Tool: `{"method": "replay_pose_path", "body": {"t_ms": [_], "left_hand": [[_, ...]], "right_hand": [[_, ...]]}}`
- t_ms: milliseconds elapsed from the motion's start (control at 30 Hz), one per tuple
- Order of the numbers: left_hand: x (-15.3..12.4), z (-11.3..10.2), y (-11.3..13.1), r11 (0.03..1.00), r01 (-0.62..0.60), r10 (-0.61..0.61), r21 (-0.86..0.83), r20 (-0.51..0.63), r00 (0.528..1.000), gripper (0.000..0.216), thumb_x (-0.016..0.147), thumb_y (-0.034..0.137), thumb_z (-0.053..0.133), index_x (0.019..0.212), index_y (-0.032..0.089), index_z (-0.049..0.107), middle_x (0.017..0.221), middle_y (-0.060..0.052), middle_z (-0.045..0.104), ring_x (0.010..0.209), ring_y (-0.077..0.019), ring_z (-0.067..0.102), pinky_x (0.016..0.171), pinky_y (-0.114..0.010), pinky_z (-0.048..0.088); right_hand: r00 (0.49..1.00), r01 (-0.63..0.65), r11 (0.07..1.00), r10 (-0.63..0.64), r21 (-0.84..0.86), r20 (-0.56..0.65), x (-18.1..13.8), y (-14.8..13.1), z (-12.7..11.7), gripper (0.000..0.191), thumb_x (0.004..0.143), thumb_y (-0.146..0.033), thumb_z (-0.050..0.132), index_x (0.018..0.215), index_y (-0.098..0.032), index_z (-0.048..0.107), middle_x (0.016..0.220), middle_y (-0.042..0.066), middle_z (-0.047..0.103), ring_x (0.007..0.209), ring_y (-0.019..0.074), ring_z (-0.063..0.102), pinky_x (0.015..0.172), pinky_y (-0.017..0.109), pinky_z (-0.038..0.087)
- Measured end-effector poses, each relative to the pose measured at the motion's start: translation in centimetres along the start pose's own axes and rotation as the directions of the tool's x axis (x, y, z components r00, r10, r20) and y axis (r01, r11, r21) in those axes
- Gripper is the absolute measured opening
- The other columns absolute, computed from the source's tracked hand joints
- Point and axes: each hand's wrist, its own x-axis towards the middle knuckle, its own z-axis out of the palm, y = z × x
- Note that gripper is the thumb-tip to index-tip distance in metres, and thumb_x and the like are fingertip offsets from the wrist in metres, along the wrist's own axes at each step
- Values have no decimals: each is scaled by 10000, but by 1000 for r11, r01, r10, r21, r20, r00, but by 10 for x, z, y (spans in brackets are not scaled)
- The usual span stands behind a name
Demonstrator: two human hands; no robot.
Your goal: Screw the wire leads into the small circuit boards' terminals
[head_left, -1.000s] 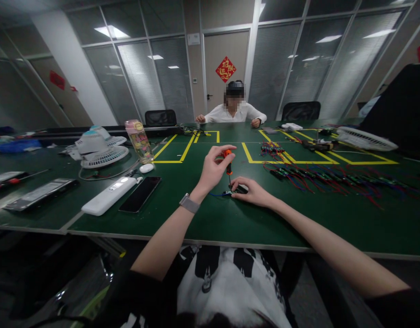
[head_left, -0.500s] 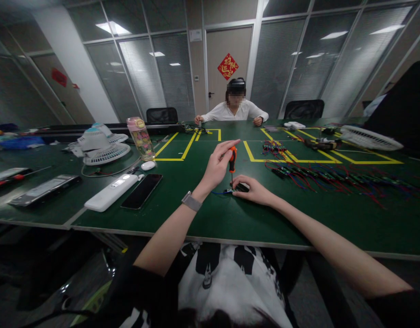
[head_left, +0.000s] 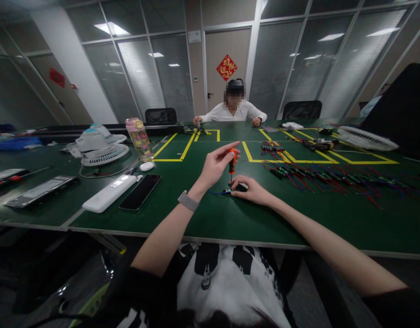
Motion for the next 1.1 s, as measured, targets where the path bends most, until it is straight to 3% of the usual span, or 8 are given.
{"method": "replay_pose_path", "body": {"t_ms": [133, 300, 467, 667, 767, 867, 1000, 1100], "left_hand": [[-1, 0, 0, 982, -25, 55, 186, -158, 986, 271, 834, 294, 602, 1083, 211, 668, 1009, -55, 653, 842, -125, 609, 725, -226, 490], [1, -4, -2, 1000, -10, 10, 14, -12, 1000, 320, 899, 288, 490, 1183, 214, 618, 1040, -62, 668, 901, -146, 628, 796, -280, 495], [1, -4, -2, 988, 2, 20, 151, -145, 989, 286, 815, 262, 621, 1089, 193, 667, 988, -53, 653, 830, -126, 607, 751, -237, 483], [0, 1, -1, 1000, 14, -13, -17, 19, 1000, 330, 886, 275, 513, 1193, 197, 603, 1034, -62, 653, 876, -143, 618, 785, -269, 496], [-2, 2, -2, 996, -4, 12, 92, -88, 996, 301, 823, 292, 616, 1109, 200, 644, 975, -45, 643, 795, -121, 602, 704, -227, 490], [-2, 2, 0, 975, -39, 70, 221, -135, 988, 265, 864, 302, 560, 1096, 219, 658, 1066, -58, 615, 901, -138, 597, 747, -223, 481], [-1, 0, 5, 996, -29, 32, 88, -25, 999, 317, 922, 241, 436, 1185, 197, 606, 1088, -74, 639, 930, -144, 622, 816, -260, 487], [-1, 1, 4, 997, -4, 10, 77, -73, 997, 283, 876, 251, 529, 1131, 174, 628, 960, -58, 659, 806, -126, 625, 729, -235, 495]], "right_hand": [[1000, 0, 1000, 0, 1, -1, 0, 0, 0, 130, 750, -307, 692, 786, -190, 650, 1010, 68, 639, 989, 212, 608, 942, 384, 440], [1000, -2, 1000, 2, -8, 4, -1, 1, 0, 128, 747, -296, 692, 801, -186, 652, 1029, 78, 634, 998, 216, 604, 946, 389, 436], [1000, -15, 1000, 15, -7, 3, -1, 4, 1, 133, 750, -295, 688, 773, -175, 637, 1045, 90, 631, 1006, 219, 604, 947, 391, 431], [1000, -18, 1000, 18, -15, -4, -1, 3, 1, 144, 750, -305, 688, 747, -180, 617, 1030, 74, 638, 988, 212, 612, 925, 379, 440], [1000, -22, 1000, 22, -21, -2, -1, 2, 0, 146, 754, -306, 683, 739, -182, 607, 1032, 74, 640, 988, 213, 612, 922, 383, 440], [1000, -20, 999, 20, -27, 0, -1, 1, 0, 148, 753, -305, 683, 737, -182, 601, 1026, 76, 640, 985, 216, 611, 921, 387, 439], [1000, -21, 999, 21, -26, 5, -1, 2, 0, 146, 753, -301, 684, 748, -180, 602, 1023, 76, 637, 979, 215, 611, 920, 388, 439], [1000, -25, 999, 25, -27, 9, -1, 2, 0, 143, 755, -297, 683, 750, -179, 602, 1031, 78, 633, 987, 215, 607, 926, 390, 435]]}}
